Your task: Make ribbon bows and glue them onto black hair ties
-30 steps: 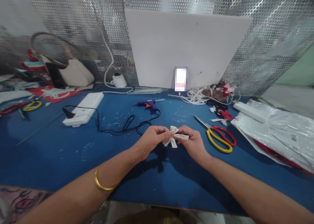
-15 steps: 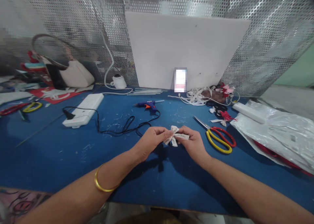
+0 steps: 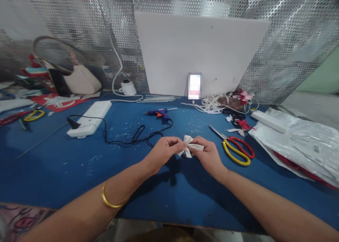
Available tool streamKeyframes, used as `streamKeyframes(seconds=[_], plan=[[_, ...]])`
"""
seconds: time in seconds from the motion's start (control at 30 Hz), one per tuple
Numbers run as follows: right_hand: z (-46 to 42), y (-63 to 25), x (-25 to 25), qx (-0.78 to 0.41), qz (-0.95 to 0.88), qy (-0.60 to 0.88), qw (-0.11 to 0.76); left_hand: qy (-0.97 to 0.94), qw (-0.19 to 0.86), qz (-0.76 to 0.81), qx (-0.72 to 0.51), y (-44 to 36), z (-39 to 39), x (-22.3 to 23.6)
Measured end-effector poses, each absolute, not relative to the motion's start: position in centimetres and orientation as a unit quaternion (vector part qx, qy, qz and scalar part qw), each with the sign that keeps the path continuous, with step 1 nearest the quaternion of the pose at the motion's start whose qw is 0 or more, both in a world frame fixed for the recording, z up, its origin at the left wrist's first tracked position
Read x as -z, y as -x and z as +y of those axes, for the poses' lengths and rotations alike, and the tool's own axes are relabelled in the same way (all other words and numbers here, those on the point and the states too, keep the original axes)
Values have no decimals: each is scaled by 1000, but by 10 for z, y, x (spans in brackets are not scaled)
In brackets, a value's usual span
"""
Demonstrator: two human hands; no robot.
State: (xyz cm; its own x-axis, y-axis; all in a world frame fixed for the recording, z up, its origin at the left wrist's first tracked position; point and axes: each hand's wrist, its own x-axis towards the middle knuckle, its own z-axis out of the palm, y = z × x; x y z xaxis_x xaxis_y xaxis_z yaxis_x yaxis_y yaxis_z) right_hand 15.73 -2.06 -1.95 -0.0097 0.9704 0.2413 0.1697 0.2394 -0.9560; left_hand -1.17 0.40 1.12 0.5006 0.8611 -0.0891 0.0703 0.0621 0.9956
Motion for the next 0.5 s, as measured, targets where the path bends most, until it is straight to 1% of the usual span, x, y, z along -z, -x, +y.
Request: streamKeyframes(seconds=[0.3, 0.5], plan=[[-21, -157, 22, -359, -621, 478, 507, -631, 595, 381, -319, 12, 6, -7], [-21, -157, 20, -355, -622, 479, 508, -607, 613, 389, -323, 11, 4, -9]])
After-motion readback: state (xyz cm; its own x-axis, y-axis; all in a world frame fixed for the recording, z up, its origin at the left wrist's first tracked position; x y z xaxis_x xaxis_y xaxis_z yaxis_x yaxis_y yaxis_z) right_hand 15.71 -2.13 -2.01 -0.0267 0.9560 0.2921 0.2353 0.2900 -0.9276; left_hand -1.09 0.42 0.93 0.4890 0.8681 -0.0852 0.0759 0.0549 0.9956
